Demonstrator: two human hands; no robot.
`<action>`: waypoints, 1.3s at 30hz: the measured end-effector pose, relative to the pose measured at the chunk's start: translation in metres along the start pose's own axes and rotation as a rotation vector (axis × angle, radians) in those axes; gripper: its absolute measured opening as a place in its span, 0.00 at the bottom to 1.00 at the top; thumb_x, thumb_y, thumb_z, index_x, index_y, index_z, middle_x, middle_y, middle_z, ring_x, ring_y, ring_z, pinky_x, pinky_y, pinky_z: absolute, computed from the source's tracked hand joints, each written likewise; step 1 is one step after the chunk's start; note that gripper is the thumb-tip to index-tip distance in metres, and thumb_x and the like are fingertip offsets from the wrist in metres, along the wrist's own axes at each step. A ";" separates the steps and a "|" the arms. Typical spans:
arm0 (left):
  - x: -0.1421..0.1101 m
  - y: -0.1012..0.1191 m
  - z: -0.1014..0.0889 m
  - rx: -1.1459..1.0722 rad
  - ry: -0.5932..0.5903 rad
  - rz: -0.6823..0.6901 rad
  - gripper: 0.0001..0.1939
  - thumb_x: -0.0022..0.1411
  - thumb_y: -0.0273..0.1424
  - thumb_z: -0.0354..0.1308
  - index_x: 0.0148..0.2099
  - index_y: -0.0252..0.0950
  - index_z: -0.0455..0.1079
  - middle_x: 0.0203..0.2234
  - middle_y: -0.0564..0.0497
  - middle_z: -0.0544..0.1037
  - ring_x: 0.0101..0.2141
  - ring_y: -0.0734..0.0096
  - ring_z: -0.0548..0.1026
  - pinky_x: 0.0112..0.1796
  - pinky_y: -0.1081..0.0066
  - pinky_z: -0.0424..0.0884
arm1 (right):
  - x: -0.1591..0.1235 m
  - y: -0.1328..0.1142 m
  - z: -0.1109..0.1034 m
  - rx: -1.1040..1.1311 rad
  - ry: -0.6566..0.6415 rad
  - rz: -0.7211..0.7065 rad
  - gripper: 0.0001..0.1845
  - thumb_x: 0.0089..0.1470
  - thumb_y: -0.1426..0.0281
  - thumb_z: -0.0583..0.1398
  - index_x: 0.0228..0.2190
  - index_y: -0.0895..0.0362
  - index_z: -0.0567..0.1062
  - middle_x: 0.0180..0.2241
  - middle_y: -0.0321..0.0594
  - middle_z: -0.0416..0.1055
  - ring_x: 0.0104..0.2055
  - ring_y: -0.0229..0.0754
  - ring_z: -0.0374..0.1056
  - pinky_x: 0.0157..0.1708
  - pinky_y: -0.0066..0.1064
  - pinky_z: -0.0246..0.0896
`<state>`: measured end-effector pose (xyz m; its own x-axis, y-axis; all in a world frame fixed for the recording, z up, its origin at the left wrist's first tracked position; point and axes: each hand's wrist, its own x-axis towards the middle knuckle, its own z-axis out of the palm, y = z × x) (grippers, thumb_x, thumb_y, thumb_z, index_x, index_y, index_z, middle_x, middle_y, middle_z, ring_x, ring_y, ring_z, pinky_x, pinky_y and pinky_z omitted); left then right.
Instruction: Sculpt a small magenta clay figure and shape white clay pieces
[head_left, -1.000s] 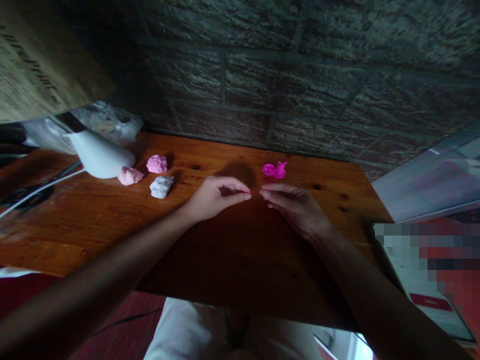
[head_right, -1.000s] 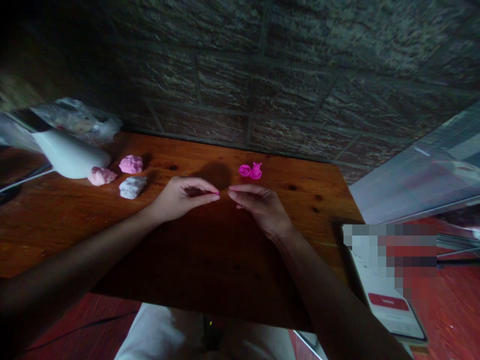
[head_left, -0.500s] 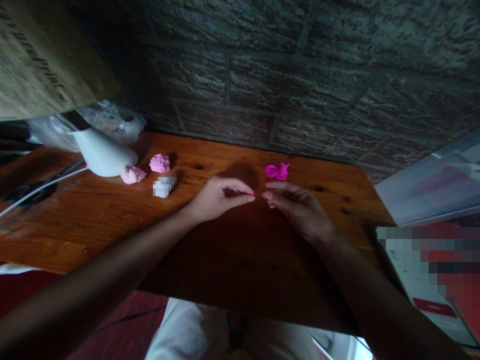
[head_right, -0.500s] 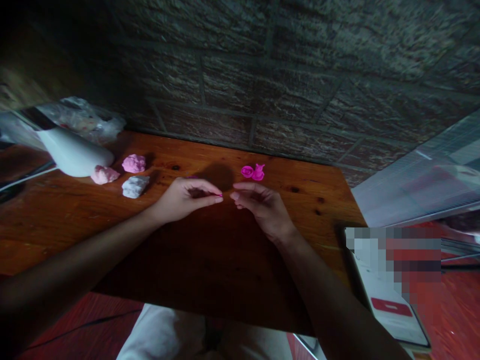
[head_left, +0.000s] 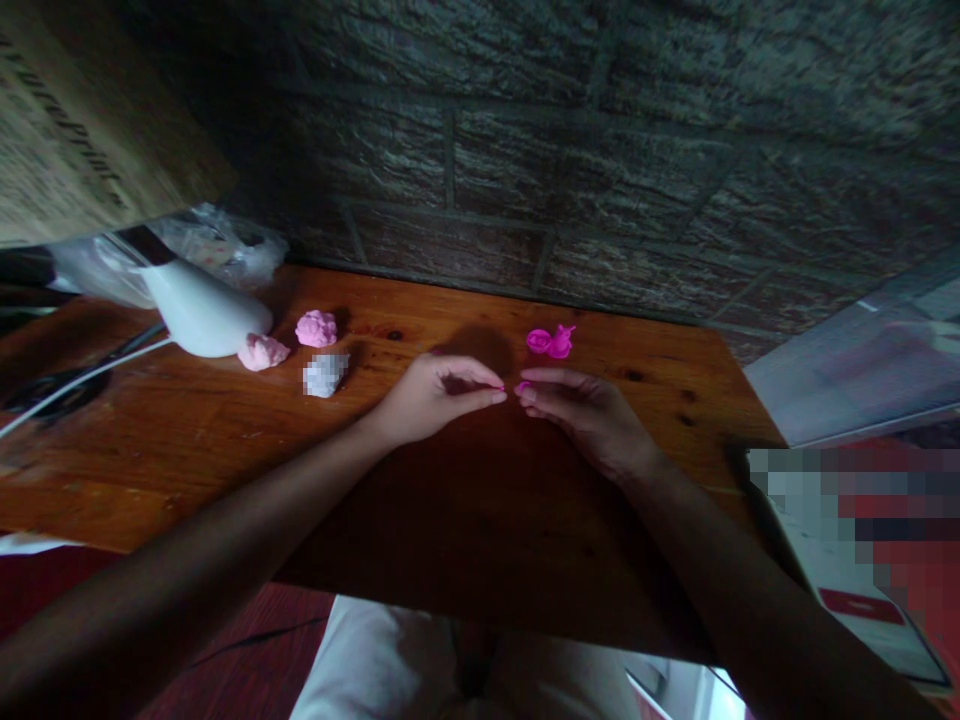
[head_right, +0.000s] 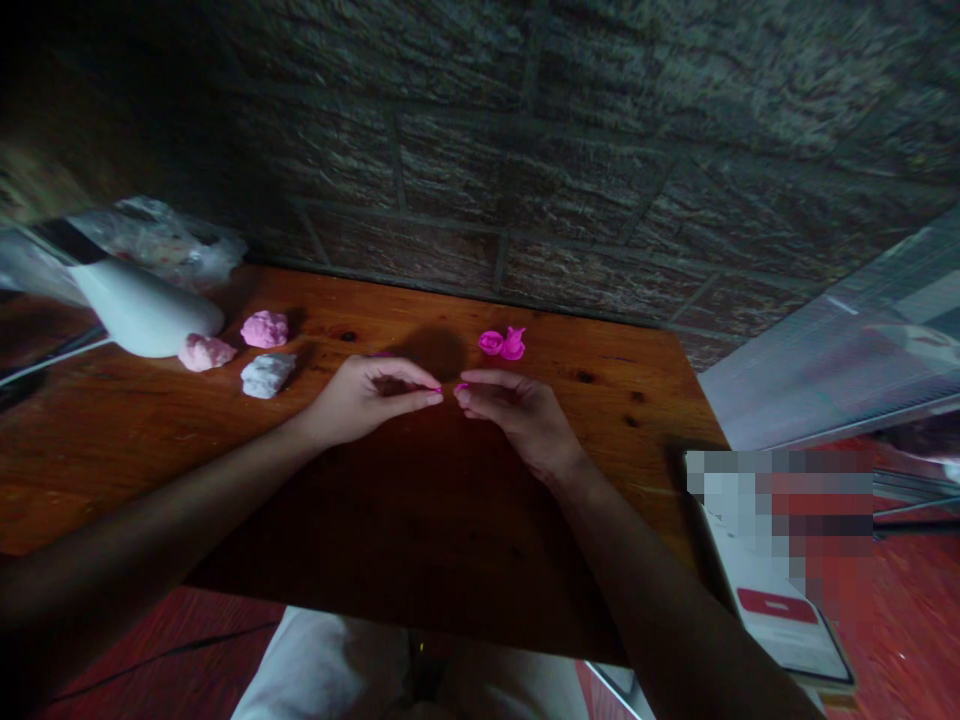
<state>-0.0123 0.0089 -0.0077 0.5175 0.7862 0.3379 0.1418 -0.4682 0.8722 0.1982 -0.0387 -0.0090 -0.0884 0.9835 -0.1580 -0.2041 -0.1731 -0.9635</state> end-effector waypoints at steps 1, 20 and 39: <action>0.000 0.000 0.000 -0.003 -0.002 0.000 0.09 0.59 0.35 0.68 0.37 0.33 0.80 0.33 0.47 0.85 0.34 0.70 0.81 0.38 0.73 0.77 | 0.000 0.000 0.000 -0.003 -0.001 0.006 0.19 0.38 0.66 0.76 0.36 0.53 0.84 0.32 0.37 0.82 0.33 0.37 0.75 0.41 0.33 0.71; 0.000 0.000 0.000 -0.206 -0.033 -0.128 0.17 0.54 0.39 0.71 0.39 0.30 0.79 0.31 0.45 0.84 0.29 0.70 0.81 0.36 0.69 0.80 | -0.002 -0.008 0.001 -0.063 0.037 -0.080 0.18 0.37 0.64 0.76 0.33 0.54 0.83 0.30 0.38 0.82 0.31 0.38 0.75 0.39 0.35 0.73; 0.000 0.003 0.002 -0.244 -0.065 -0.139 0.18 0.55 0.40 0.70 0.40 0.31 0.78 0.31 0.46 0.84 0.26 0.73 0.79 0.30 0.73 0.78 | -0.004 -0.008 0.003 -0.076 -0.007 -0.102 0.19 0.38 0.63 0.76 0.33 0.55 0.80 0.29 0.36 0.79 0.28 0.36 0.72 0.34 0.32 0.70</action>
<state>-0.0100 0.0064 -0.0059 0.5614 0.8048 0.1929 0.0119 -0.2409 0.9705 0.1973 -0.0412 0.0002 -0.0779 0.9953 -0.0572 -0.1381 -0.0676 -0.9881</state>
